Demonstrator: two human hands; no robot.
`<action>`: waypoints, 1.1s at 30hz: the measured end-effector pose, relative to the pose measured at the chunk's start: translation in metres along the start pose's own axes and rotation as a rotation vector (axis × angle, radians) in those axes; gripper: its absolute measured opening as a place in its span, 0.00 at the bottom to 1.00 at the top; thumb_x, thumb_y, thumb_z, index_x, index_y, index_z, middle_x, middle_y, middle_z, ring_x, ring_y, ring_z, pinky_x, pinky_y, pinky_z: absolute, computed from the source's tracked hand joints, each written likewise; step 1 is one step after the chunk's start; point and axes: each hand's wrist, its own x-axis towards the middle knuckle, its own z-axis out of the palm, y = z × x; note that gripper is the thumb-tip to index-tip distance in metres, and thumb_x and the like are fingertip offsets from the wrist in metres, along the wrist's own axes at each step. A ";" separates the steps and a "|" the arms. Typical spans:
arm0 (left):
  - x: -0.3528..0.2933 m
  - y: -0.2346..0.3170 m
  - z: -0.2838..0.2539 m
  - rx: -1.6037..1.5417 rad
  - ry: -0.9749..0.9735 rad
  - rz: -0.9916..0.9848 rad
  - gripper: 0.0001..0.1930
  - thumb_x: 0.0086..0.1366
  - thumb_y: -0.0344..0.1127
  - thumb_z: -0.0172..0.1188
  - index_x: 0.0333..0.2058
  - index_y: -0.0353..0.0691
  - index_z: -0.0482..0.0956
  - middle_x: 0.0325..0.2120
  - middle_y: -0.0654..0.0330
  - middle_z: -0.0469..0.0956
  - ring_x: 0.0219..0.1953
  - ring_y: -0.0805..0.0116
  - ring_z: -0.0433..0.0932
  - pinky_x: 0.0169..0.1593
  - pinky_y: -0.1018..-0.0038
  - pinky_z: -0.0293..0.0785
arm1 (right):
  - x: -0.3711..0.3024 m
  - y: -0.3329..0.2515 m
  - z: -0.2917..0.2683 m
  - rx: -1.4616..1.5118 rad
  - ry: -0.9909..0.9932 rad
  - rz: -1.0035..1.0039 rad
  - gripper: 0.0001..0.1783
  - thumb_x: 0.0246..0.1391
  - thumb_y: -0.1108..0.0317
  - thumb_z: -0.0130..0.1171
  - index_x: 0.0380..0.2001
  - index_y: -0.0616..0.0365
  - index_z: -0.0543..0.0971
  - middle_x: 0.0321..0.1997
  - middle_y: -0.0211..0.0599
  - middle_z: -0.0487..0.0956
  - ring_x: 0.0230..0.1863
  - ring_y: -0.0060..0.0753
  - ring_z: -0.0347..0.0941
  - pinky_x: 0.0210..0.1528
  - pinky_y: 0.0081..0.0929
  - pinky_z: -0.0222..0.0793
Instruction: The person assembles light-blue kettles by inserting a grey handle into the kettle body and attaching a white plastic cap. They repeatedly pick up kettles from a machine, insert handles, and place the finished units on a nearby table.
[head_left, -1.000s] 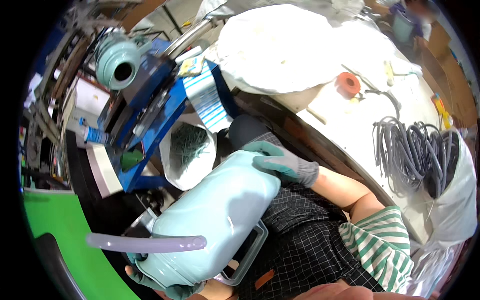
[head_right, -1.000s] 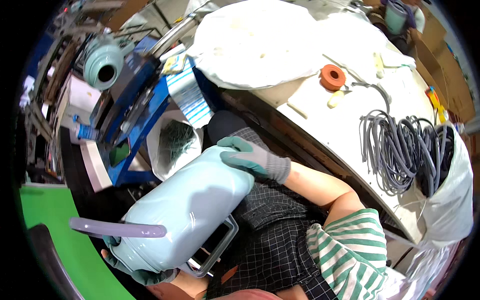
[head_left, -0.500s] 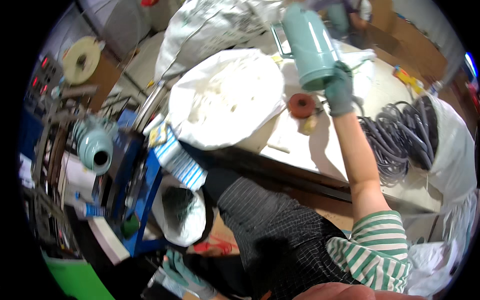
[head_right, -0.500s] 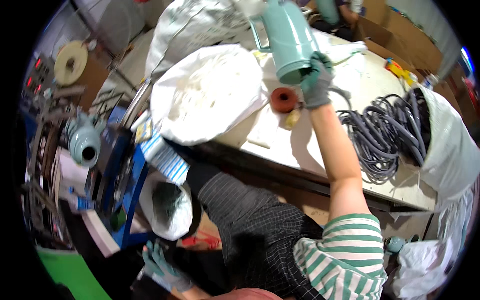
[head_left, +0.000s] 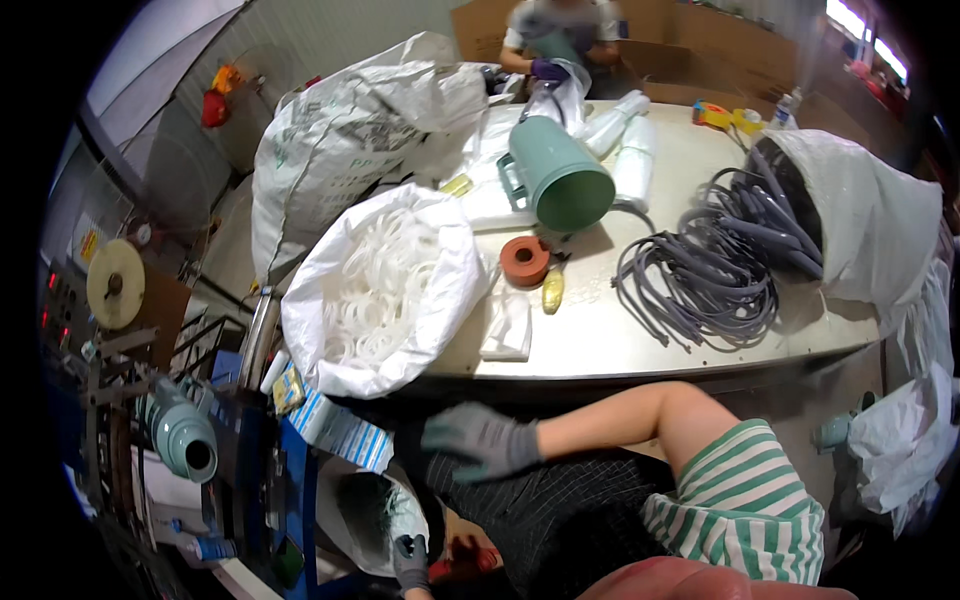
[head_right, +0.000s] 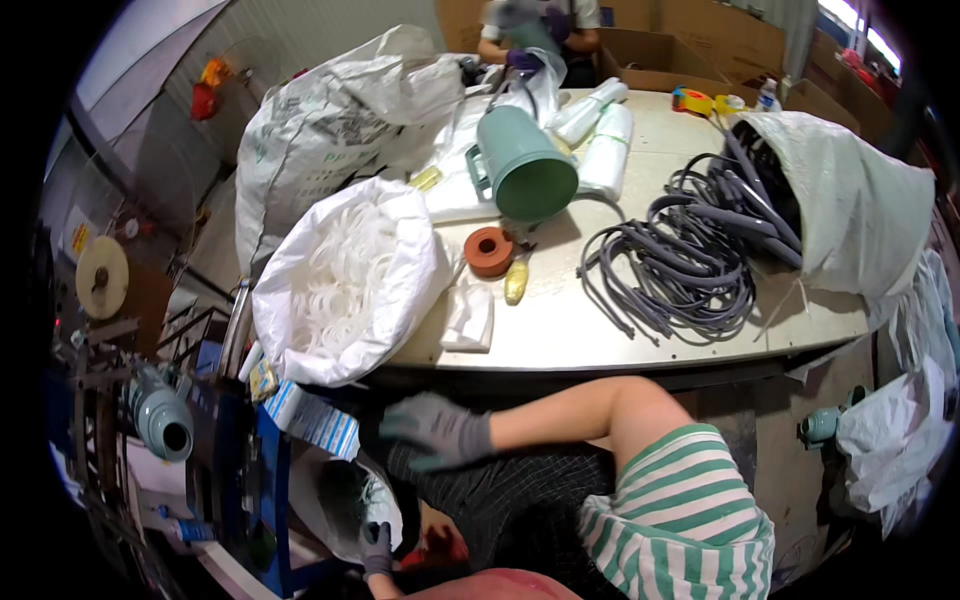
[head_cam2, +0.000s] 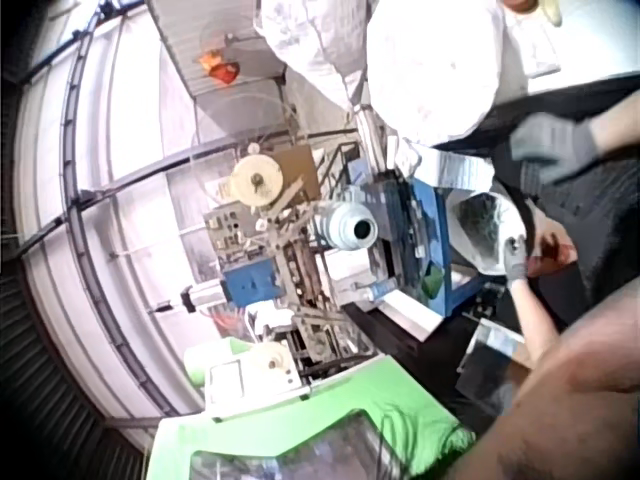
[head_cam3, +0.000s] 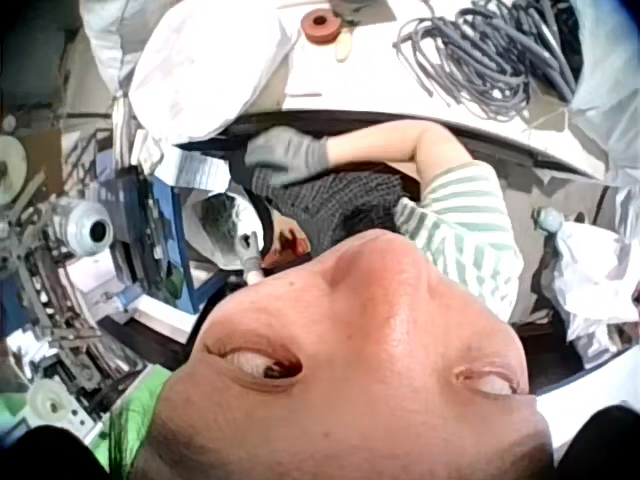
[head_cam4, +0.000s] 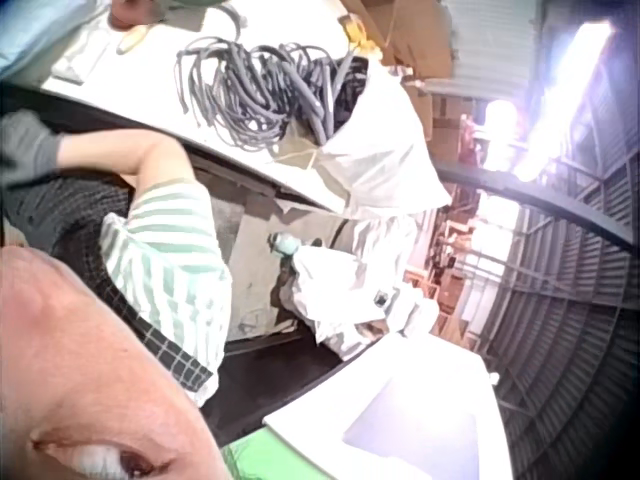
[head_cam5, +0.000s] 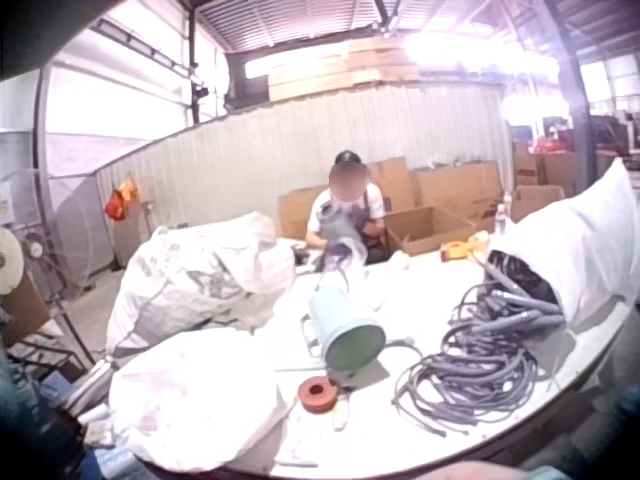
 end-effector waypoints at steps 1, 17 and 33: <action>0.014 -0.015 0.027 -0.258 -0.100 -0.059 0.15 0.67 0.43 0.69 0.44 0.39 0.82 0.31 0.50 0.81 0.37 0.49 0.81 0.46 0.56 0.76 | -0.019 -0.002 0.030 -0.098 -0.125 0.058 0.43 0.56 0.45 0.67 0.71 0.49 0.70 0.76 0.52 0.65 0.74 0.62 0.62 0.72 0.62 0.59; 0.011 -0.041 0.060 0.389 -0.434 -0.261 0.31 0.59 0.62 0.73 0.45 0.38 0.85 0.36 0.48 0.86 0.41 0.49 0.85 0.48 0.57 0.78 | 0.001 -0.026 0.064 -0.066 -0.082 0.015 0.40 0.54 0.47 0.67 0.69 0.46 0.72 0.75 0.50 0.63 0.75 0.62 0.58 0.72 0.65 0.57; 0.011 -0.021 0.069 0.215 -0.366 -0.122 0.27 0.63 0.57 0.70 0.46 0.38 0.81 0.40 0.48 0.84 0.46 0.44 0.82 0.52 0.54 0.76 | -0.007 -0.020 0.053 -0.077 -0.064 0.046 0.38 0.56 0.47 0.67 0.68 0.45 0.73 0.73 0.50 0.66 0.73 0.61 0.61 0.72 0.62 0.60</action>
